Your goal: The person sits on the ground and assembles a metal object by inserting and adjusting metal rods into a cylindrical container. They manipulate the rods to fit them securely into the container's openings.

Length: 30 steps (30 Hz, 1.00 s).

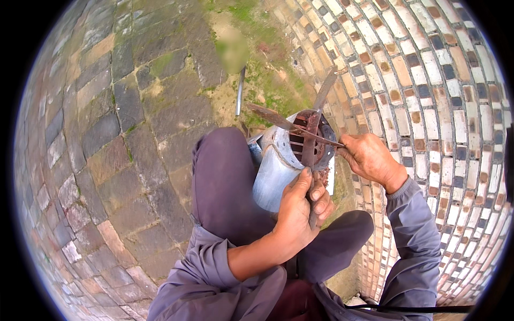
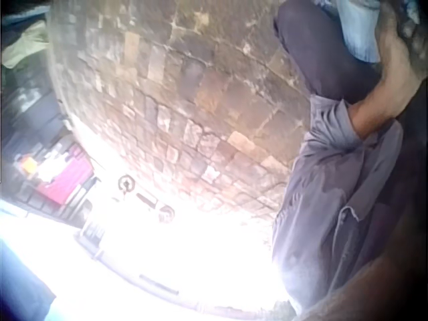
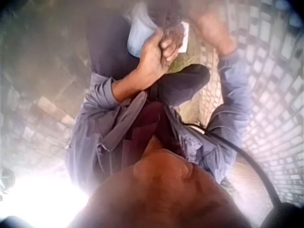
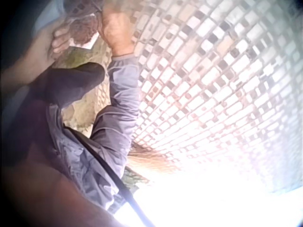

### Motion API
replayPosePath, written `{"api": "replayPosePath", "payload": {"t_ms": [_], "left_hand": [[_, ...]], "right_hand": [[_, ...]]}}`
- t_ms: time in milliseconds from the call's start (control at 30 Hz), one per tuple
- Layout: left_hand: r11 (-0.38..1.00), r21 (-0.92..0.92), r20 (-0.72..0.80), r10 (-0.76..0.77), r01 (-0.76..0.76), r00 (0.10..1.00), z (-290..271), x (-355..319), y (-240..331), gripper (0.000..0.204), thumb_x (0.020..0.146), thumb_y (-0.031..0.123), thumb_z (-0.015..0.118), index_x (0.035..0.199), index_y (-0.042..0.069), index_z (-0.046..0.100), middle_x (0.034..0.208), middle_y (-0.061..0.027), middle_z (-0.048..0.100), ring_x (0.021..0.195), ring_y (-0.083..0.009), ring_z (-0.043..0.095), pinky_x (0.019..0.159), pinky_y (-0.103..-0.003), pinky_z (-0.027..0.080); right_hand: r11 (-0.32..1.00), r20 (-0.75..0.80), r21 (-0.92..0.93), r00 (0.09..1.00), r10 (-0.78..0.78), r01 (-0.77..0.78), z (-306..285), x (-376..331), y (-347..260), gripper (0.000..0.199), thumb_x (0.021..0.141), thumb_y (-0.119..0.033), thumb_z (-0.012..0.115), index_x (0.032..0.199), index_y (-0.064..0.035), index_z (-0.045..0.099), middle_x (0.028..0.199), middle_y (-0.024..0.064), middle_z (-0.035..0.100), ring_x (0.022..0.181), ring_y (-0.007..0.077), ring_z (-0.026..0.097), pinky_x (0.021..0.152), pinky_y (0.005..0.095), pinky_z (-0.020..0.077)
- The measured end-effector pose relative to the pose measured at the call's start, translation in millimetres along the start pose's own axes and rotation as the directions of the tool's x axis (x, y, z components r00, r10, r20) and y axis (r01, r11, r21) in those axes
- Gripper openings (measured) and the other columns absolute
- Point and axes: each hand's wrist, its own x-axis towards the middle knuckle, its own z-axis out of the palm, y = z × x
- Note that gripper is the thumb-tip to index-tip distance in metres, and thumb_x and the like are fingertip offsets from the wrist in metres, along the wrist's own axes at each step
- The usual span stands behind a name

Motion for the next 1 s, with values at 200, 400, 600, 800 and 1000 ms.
{"api": "replayPosePath", "payload": {"t_ms": [200,400,600,800,1000], "left_hand": [[0.987,0.131,-0.037,0.097,-0.091,0.995,2.4,-1.1,-9.6,0.027,0.107,0.034,0.043,0.095,0.010,0.050,0.066,0.0040,0.043,0.050,-0.0092,0.043,0.047,-0.026,0.037],[0.945,0.259,-0.033,0.213,-0.198,0.976,-3.8,2.9,-18.4,0.029,0.107,0.034,0.043,0.091,0.009,0.047,0.067,0.0009,0.045,0.050,-0.0116,0.045,0.046,-0.027,0.038],[0.908,0.345,-0.064,0.274,-0.236,0.960,-7.0,3.9,-22.6,0.030,0.107,0.033,0.044,0.092,0.007,0.049,0.067,-0.0010,0.046,0.050,-0.0132,0.045,0.046,-0.028,0.039],[0.932,0.317,-0.084,0.215,-0.179,0.973,-3.2,1.3,-18.4,0.031,0.106,0.035,0.045,0.096,0.006,0.050,0.066,-0.0006,0.044,0.049,-0.0131,0.044,0.045,-0.028,0.037],[0.995,0.095,-0.044,0.032,-0.027,0.999,-2.9,-2.9,-9.1,0.033,0.105,0.040,0.045,0.096,0.009,0.049,0.062,0.0041,0.041,0.046,-0.0103,0.039,0.043,-0.026,0.033]], "right_hand": [[1.000,-0.003,-0.008,1.000,0.008,-0.008,2.8,-6.0,-1.4,0.018,0.086,-0.013,0.067,0.088,-0.0036,0.052,0.074,0.0177,0.059,0.071,0.0429,0.060,0.060,0.0509,0.0461],[1.000,-0.068,-0.014,0.998,0.016,-0.017,8.7,-10.9,-2.1,0.018,0.086,-0.015,0.068,0.089,-0.0042,0.054,0.076,0.0163,0.060,0.071,0.0403,0.061,0.059,0.0483,0.0478],[1.000,-0.058,0.010,0.998,0.025,-0.025,8.5,-10.0,-4.9,0.016,0.085,-0.014,0.064,0.087,-0.0040,0.052,0.075,0.0156,0.061,0.072,0.0402,0.063,0.060,0.0493,0.0490],[0.999,-0.036,0.033,0.999,0.004,-0.003,5.4,-10.1,-4.4,0.018,0.085,-0.014,0.066,0.087,-0.0034,0.051,0.074,0.0169,0.060,0.072,0.0401,0.063,0.059,0.0492,0.0482],[1.000,0.013,0.014,1.000,-0.008,0.008,2.5,-9.5,-5.8,0.018,0.086,-0.013,0.066,0.087,-0.0021,0.052,0.072,0.0183,0.060,0.070,0.0415,0.062,0.059,0.0504,0.0477]]}}
